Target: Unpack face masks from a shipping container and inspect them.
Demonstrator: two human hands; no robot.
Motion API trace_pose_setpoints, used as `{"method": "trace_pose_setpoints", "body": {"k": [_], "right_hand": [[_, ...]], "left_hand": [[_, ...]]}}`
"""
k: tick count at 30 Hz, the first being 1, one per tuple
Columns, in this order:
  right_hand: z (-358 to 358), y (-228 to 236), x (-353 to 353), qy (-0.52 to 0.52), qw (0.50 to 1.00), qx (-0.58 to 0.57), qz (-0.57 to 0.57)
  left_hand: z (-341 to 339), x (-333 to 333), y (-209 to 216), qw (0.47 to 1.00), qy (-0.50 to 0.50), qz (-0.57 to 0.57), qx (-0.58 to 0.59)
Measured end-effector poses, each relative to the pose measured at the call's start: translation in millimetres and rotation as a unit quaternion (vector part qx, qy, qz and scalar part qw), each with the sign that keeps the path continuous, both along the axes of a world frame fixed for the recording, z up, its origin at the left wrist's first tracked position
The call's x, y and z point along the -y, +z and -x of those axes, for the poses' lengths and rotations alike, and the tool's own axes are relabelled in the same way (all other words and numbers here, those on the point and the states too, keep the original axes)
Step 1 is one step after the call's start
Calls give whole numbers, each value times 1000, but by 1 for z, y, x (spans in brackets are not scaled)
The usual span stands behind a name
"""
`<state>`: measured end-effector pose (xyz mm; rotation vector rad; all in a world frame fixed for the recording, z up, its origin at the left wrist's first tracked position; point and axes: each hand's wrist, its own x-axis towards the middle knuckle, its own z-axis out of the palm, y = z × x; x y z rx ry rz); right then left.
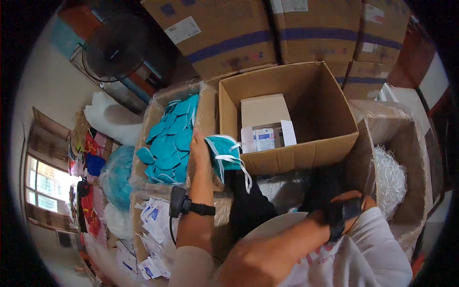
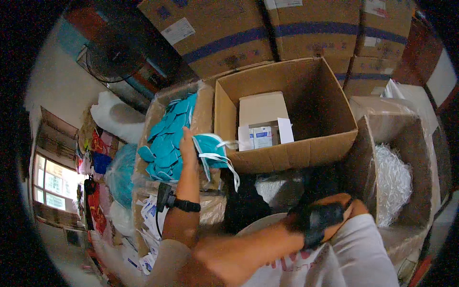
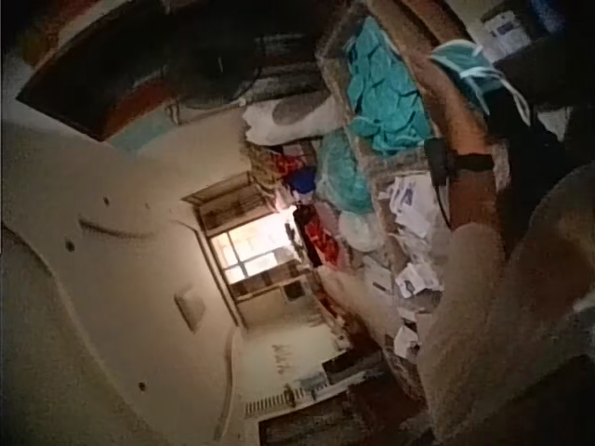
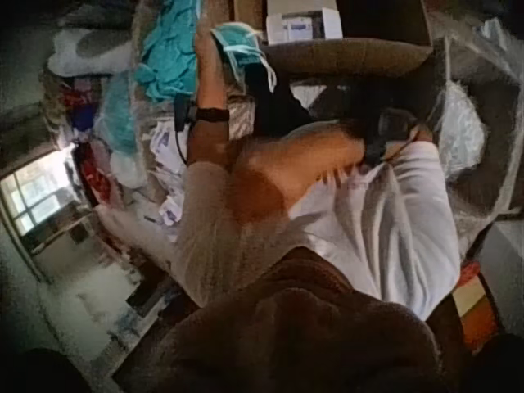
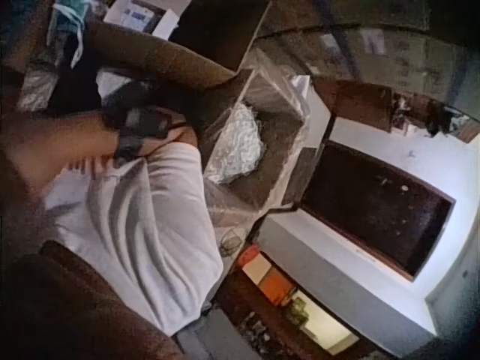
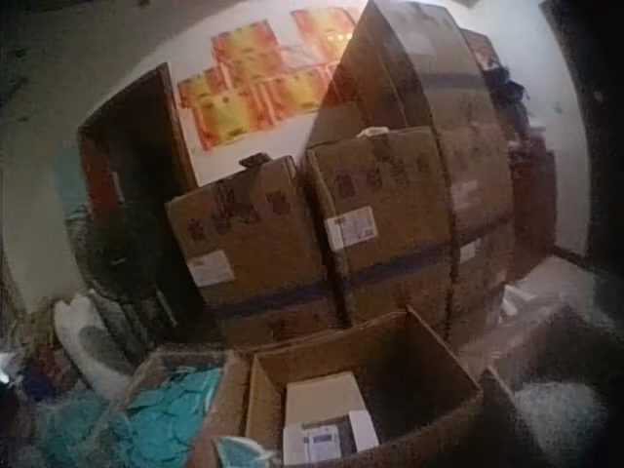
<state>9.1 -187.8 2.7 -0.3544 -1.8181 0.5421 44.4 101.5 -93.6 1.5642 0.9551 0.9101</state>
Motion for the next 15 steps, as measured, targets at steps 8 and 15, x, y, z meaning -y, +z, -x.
{"method": "trace_pose_setpoints", "body": {"k": [8,15], "right_hand": [[-145,-29,-81,-295,835,-306,349],[-96,-42,-70,10,755,-388,529]], "left_hand": [[16,71,58,974,-134,130,126],[11,72,43,992,74,39,94]]}}
